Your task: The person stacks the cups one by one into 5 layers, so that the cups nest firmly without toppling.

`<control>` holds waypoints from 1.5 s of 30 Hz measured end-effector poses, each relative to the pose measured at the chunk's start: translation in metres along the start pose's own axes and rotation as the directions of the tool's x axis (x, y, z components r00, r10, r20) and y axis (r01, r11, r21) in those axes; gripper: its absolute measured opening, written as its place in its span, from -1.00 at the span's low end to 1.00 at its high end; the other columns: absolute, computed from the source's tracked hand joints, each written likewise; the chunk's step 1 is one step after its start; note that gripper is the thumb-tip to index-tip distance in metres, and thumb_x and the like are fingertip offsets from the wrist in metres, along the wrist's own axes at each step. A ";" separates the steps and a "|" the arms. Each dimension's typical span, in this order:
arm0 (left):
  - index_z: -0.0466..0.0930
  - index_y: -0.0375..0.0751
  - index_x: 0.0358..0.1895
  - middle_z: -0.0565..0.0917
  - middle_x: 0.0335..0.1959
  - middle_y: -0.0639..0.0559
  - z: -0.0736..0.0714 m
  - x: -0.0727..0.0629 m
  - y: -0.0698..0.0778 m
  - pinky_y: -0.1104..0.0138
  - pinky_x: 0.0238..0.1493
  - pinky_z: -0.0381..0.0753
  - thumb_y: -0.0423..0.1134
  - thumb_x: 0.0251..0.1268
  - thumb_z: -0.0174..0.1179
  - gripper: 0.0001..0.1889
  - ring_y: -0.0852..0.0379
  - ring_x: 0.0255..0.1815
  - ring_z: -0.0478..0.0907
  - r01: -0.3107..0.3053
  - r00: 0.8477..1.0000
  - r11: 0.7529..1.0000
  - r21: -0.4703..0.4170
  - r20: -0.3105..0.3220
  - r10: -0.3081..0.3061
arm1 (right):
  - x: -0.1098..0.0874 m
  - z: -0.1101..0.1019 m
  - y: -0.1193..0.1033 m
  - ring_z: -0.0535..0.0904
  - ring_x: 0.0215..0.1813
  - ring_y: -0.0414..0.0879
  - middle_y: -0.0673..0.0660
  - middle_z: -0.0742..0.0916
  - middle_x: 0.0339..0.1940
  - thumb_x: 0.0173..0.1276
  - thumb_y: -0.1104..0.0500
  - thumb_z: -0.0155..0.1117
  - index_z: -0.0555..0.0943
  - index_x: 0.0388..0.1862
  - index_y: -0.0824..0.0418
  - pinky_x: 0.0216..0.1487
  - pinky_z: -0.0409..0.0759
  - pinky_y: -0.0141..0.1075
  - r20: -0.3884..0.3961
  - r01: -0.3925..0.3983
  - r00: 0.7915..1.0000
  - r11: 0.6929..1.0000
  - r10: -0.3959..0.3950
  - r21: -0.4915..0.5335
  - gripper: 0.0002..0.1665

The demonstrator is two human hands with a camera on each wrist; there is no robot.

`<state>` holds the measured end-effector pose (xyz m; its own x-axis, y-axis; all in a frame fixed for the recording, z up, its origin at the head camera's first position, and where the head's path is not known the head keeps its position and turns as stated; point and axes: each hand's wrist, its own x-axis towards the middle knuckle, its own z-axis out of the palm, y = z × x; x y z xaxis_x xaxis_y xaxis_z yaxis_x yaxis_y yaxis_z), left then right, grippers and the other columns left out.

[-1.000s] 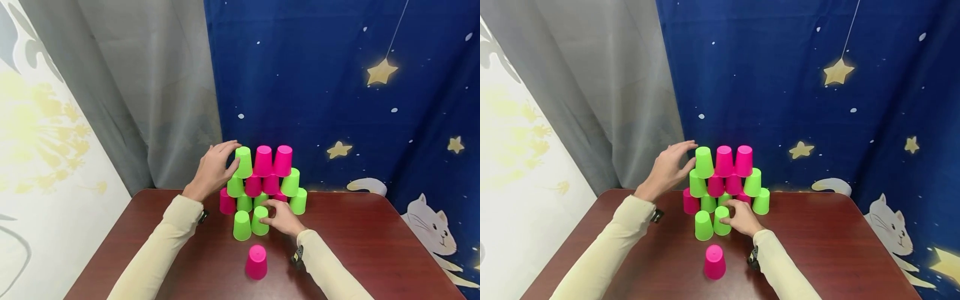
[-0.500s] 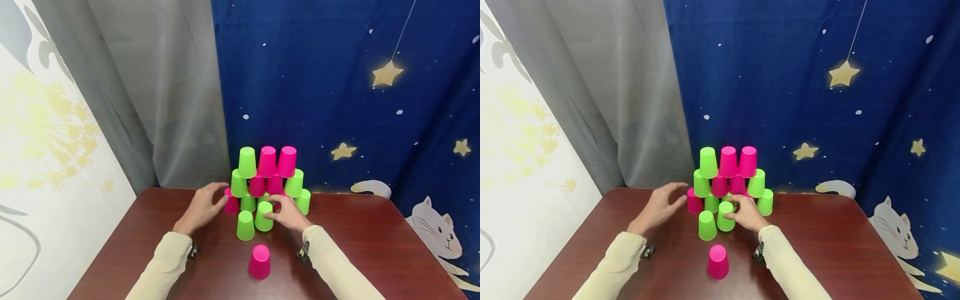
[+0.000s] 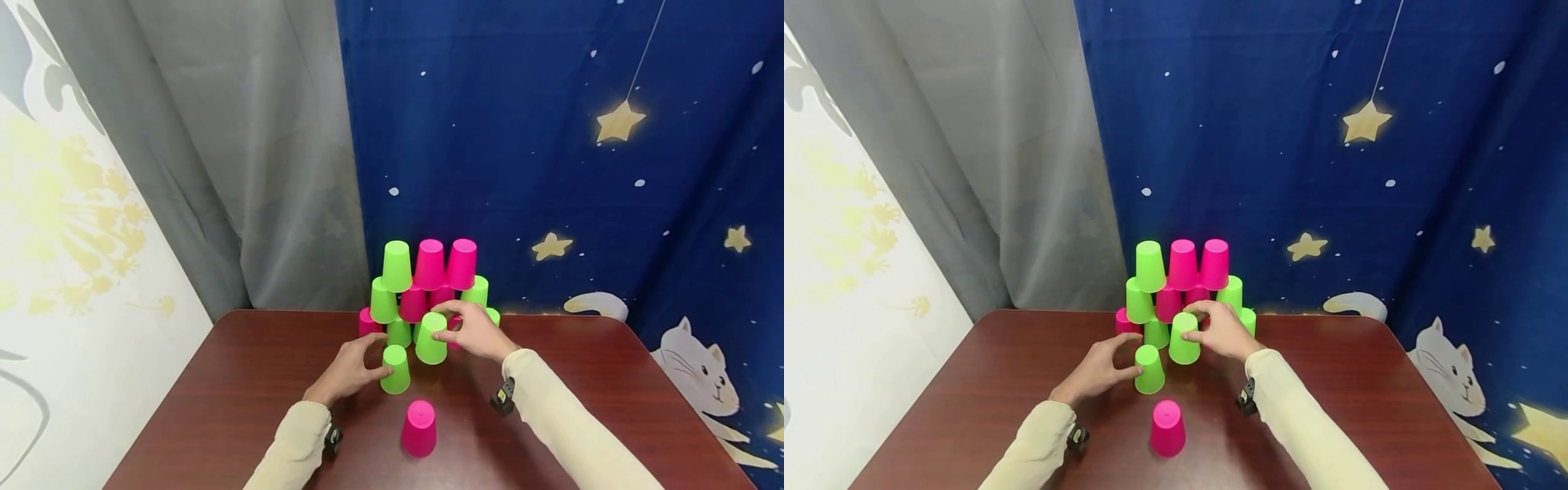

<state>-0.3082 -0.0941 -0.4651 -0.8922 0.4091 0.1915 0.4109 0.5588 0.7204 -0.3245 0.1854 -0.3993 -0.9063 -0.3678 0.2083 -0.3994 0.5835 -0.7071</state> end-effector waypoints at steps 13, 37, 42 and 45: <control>0.54 -0.10 0.23 0.69 0.05 -0.01 0.014 0.001 -0.005 0.05 0.13 0.64 -0.10 0.22 0.42 -0.49 0.07 0.06 0.61 0.005 1.000 0.999 -0.038 0.015 -0.005 | 0.015 -0.039 -0.029 0.64 -0.17 -0.05 0.09 0.78 -0.19 0.16 0.10 0.55 0.69 0.09 0.15 -0.16 0.65 -0.26 0.027 0.066 0.998 0.997 -0.065 -0.029 -0.51; 0.54 -0.09 0.21 0.72 -0.03 -0.04 0.014 0.001 -0.006 0.13 -0.01 0.71 -0.10 0.24 0.41 -0.51 0.15 -0.10 0.68 0.003 0.999 0.996 -0.089 0.038 0.001 | 0.031 -0.109 -0.074 0.63 -0.09 0.00 0.09 0.74 -0.13 0.25 0.03 0.50 0.66 0.16 0.03 0.01 0.63 -0.20 0.052 0.072 0.996 0.993 -0.068 -0.097 -0.51; 0.54 -0.09 0.21 0.73 -0.05 -0.01 0.014 0.000 -0.005 0.15 -0.02 0.71 -0.11 0.24 0.41 -0.51 0.17 -0.12 0.68 0.005 0.999 0.996 -0.086 0.041 -0.001 | 0.034 -0.120 -0.082 0.65 -0.05 0.01 0.09 0.74 -0.10 0.25 0.02 0.50 0.65 0.17 0.02 0.06 0.63 -0.16 0.028 0.067 0.997 0.994 -0.065 -0.084 -0.50; 0.54 -0.07 0.21 0.72 -0.06 0.02 0.014 0.000 -0.004 0.17 -0.03 0.69 -0.09 0.24 0.41 -0.51 0.18 -0.13 0.66 0.004 0.999 0.998 -0.071 0.039 -0.002 | 0.037 -0.127 -0.088 0.66 -0.05 -0.03 0.07 0.75 -0.10 0.24 0.04 0.51 0.66 0.16 0.01 0.08 0.61 -0.15 -0.001 0.072 0.997 0.995 -0.072 -0.073 -0.51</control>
<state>-0.3075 -0.0865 -0.4774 -0.8849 0.4357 0.1644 0.3927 0.5083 0.7664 -0.3409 0.2121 -0.2438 -0.8753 -0.4082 0.2592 -0.4723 0.6072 -0.6389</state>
